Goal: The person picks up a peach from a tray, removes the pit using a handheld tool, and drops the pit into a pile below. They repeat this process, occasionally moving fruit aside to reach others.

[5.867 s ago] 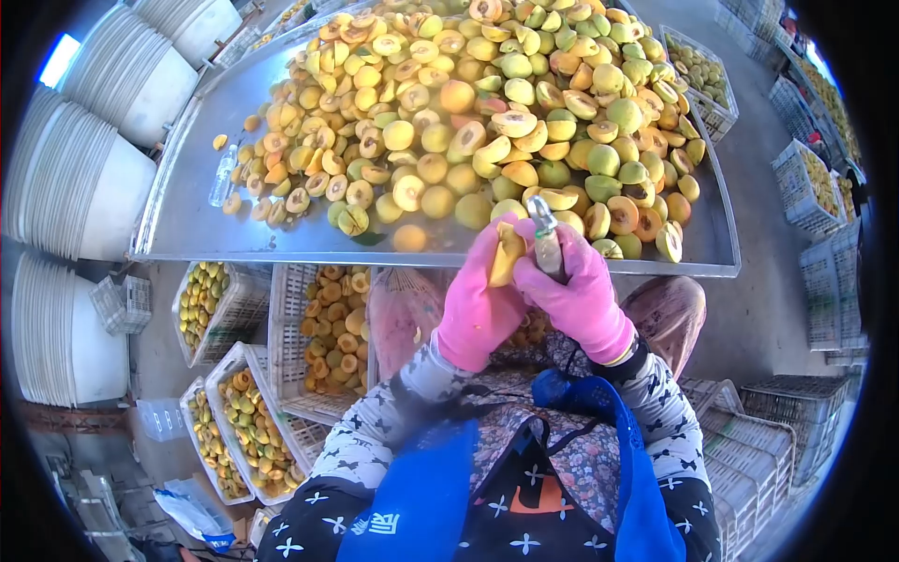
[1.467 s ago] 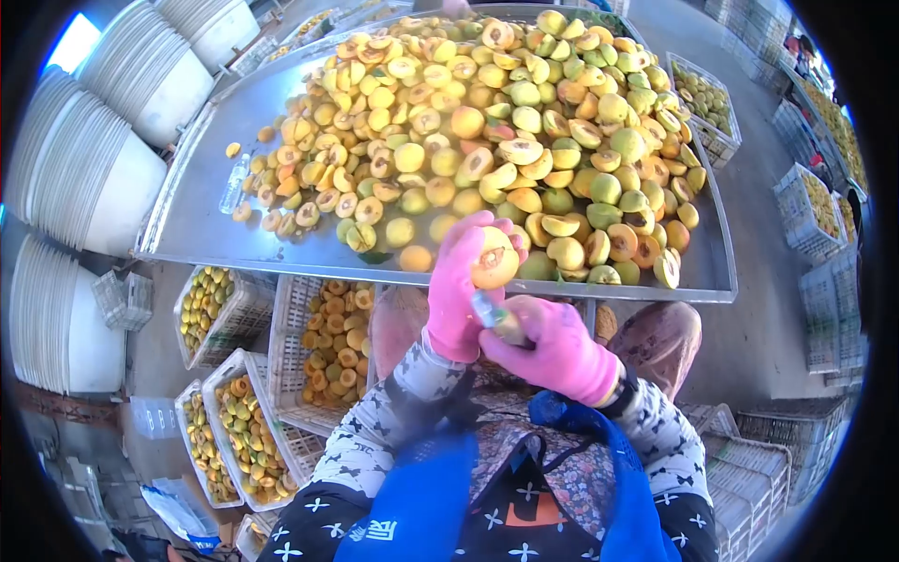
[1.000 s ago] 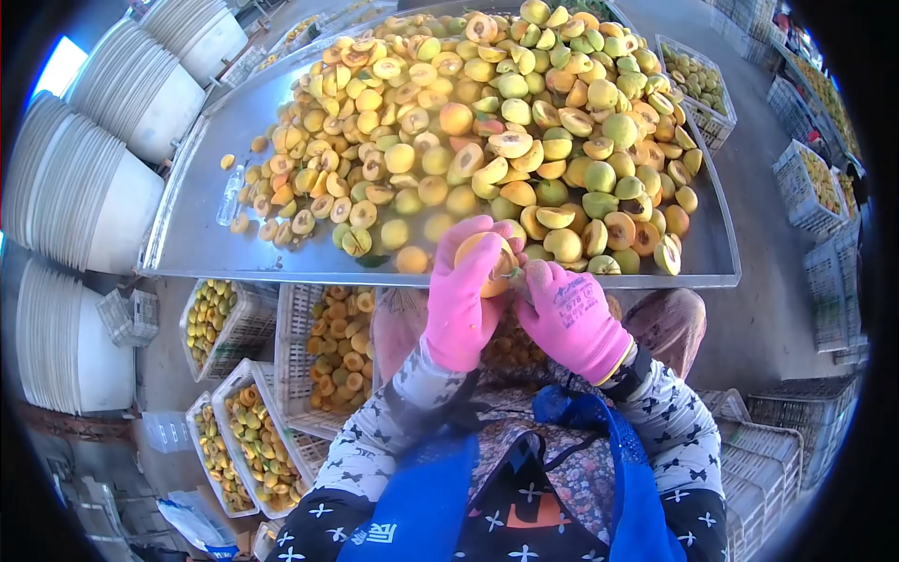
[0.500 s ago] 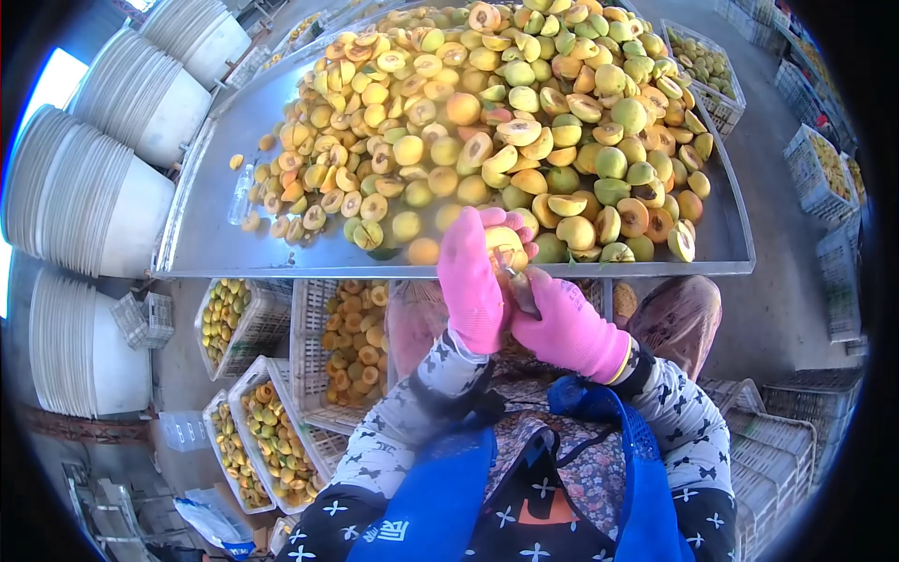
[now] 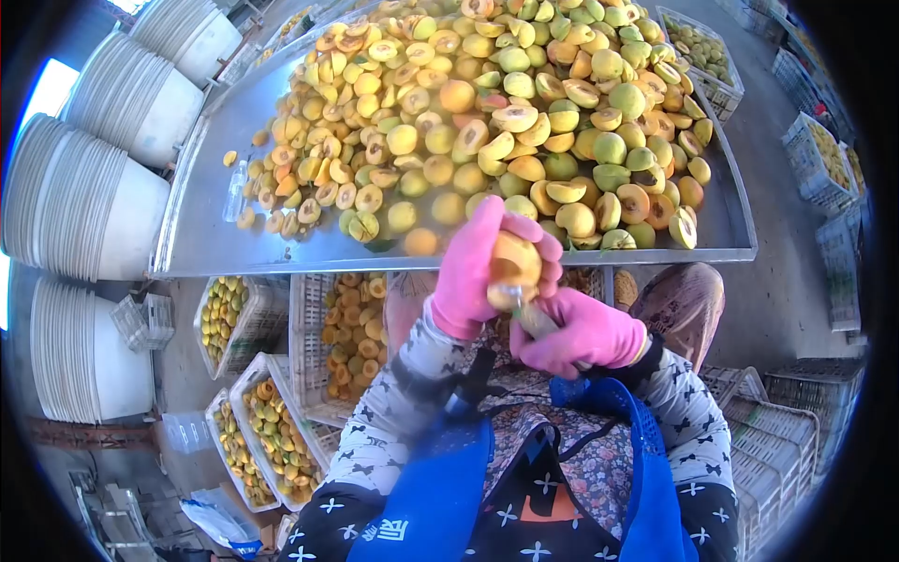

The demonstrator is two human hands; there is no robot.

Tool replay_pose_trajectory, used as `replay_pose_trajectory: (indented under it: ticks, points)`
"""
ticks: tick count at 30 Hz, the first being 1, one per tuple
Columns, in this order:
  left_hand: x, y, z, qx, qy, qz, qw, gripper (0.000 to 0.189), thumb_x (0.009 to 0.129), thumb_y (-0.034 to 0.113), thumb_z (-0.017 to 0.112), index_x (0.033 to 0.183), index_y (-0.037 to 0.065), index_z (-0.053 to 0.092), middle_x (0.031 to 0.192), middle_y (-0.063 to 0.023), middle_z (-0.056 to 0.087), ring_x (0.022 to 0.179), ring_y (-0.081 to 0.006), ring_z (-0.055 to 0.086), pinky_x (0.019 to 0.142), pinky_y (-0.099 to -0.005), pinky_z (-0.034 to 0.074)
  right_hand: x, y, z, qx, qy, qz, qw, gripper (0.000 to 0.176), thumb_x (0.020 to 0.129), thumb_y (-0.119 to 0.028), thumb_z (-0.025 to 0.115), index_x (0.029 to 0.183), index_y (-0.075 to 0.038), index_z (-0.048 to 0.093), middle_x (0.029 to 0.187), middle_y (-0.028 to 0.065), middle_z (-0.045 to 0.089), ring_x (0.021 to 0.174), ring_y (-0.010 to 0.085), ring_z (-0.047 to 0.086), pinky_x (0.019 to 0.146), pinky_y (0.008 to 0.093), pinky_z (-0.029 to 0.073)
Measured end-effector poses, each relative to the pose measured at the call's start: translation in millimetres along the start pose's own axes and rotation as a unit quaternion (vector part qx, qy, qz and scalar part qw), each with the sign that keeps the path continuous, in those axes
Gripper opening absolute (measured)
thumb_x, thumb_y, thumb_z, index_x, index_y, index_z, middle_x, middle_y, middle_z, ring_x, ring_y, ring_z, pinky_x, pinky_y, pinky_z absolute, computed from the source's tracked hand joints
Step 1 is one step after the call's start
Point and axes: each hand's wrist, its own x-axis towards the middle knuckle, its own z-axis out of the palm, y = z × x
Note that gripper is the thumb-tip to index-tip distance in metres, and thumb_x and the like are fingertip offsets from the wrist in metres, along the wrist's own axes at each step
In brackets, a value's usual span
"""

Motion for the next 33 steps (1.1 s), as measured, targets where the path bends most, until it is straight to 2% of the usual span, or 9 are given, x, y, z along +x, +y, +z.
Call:
replay_pose_trajectory:
  ticks: [3, 7, 9, 14, 17, 22, 24, 29, 33]
  points:
    - [-20.7, 25.6, -45.6, 0.107, 0.050, -0.016, 0.993, 0.044, 0.103, 0.041, 0.047, 0.100, 0.000, 0.062, 0.099, -0.0183, 0.068, 0.085, -0.0278, 0.069, 0.074, -0.0389, 0.058, -16.6, -20.3, 8.3, -0.111, 0.022, 0.083, 0.990, 0.020, 0.086, -0.020, 0.072, 0.097, -0.006, 0.063, 0.075, -0.0045, 0.057, 0.058, 0.0058, 0.054, 0.051, 0.0216, 0.043]
    - [-68.0, 102.7, -102.7, 0.471, 0.012, 0.091, 0.877, 0.032, 0.100, 0.026, 0.058, 0.113, -0.002, 0.066, 0.113, -0.0153, 0.069, 0.106, -0.0238, 0.065, 0.093, -0.0321, 0.051, -34.8, 27.5, -33.3, -0.529, 0.069, 0.064, 0.843, 0.040, 0.086, -0.039, 0.066, 0.103, -0.004, 0.061, 0.088, 0.0205, 0.066, 0.090, 0.0396, 0.064, 0.079, 0.0480, 0.050]
    - [-76.6, 93.6, -107.5, 0.439, 0.220, 0.013, 0.871, 0.032, 0.098, 0.021, 0.062, 0.120, -0.003, 0.065, 0.117, -0.0146, 0.068, 0.111, -0.0221, 0.063, 0.096, -0.0300, 0.048, -38.9, 54.4, -55.2, -0.595, 0.124, 0.048, 0.793, 0.041, 0.085, -0.038, 0.066, 0.103, -0.002, 0.061, 0.085, 0.0192, 0.067, 0.085, 0.0375, 0.066, 0.075, 0.0467, 0.052]
    - [22.1, 8.9, -40.2, 0.525, -0.040, 0.098, 0.845, 0.033, 0.089, 0.010, 0.071, 0.121, 0.005, 0.067, 0.119, -0.0096, 0.067, 0.112, -0.0192, 0.063, 0.095, -0.0318, 0.050, -40.7, 45.4, -90.5, -0.580, 0.290, 0.043, 0.760, 0.036, 0.084, -0.034, 0.067, 0.097, -0.002, 0.061, 0.082, 0.0206, 0.065, 0.083, 0.0374, 0.066, 0.072, 0.0464, 0.052]
    - [94.6, -53.1, -30.6, 0.668, -0.231, 0.310, 0.637, 0.049, 0.080, 0.008, 0.061, 0.128, 0.012, 0.062, 0.131, -0.0112, 0.061, 0.126, -0.0353, 0.053, 0.107, -0.0465, 0.042, -77.8, 39.2, -91.5, -0.580, 0.312, -0.068, 0.750, 0.034, 0.083, -0.035, 0.070, 0.093, -0.003, 0.063, 0.080, 0.0195, 0.065, 0.079, 0.0371, 0.066, 0.067, 0.0442, 0.051]
    - [137.7, -81.9, 1.2, 0.862, -0.389, 0.134, 0.295, 0.040, 0.080, 0.023, 0.064, 0.119, 0.016, 0.060, 0.127, -0.0058, 0.059, 0.133, -0.0299, 0.044, 0.115, -0.0491, 0.026, -109.9, 44.9, -68.3, -0.566, 0.282, -0.038, 0.774, 0.038, 0.083, -0.042, 0.069, 0.094, -0.006, 0.065, 0.079, 0.0198, 0.065, 0.080, 0.0395, 0.065, 0.072, 0.0475, 0.050]
    - [141.3, -78.7, 10.6, 0.865, -0.406, 0.107, 0.274, 0.037, 0.079, 0.025, 0.066, 0.115, 0.017, 0.061, 0.126, -0.0067, 0.059, 0.134, -0.0286, 0.042, 0.118, -0.0478, 0.022, -104.7, 63.8, -77.0, -0.574, 0.270, 0.008, 0.773, 0.041, 0.084, -0.044, 0.067, 0.099, -0.006, 0.065, 0.083, 0.0206, 0.066, 0.084, 0.0402, 0.065, 0.075, 0.0488, 0.050]
    - [112.8, -58.7, -26.4, 0.706, -0.203, 0.289, 0.613, 0.072, 0.064, 0.024, 0.076, 0.131, 0.011, 0.056, 0.120, -0.0118, 0.061, 0.123, -0.0366, 0.051, 0.109, -0.0512, 0.035, -106.5, 21.7, -49.0, -0.441, 0.248, -0.036, 0.862, 0.035, 0.086, -0.031, 0.070, 0.110, -0.006, 0.064, 0.088, 0.0185, 0.067, 0.083, 0.0354, 0.067, 0.073, 0.0413, 0.051]
    - [59.1, -19.1, -13.3, 0.140, -0.052, 0.011, 0.989, 0.054, 0.083, 0.009, 0.068, 0.134, 0.005, 0.049, 0.131, -0.0153, 0.057, 0.117, -0.0256, 0.058, 0.100, -0.0381, 0.047, -76.4, 20.0, -49.7, -0.434, 0.369, -0.157, 0.807, 0.029, 0.085, -0.025, 0.072, 0.104, -0.004, 0.065, 0.081, 0.0152, 0.066, 0.076, 0.0312, 0.066, 0.069, 0.0382, 0.052]
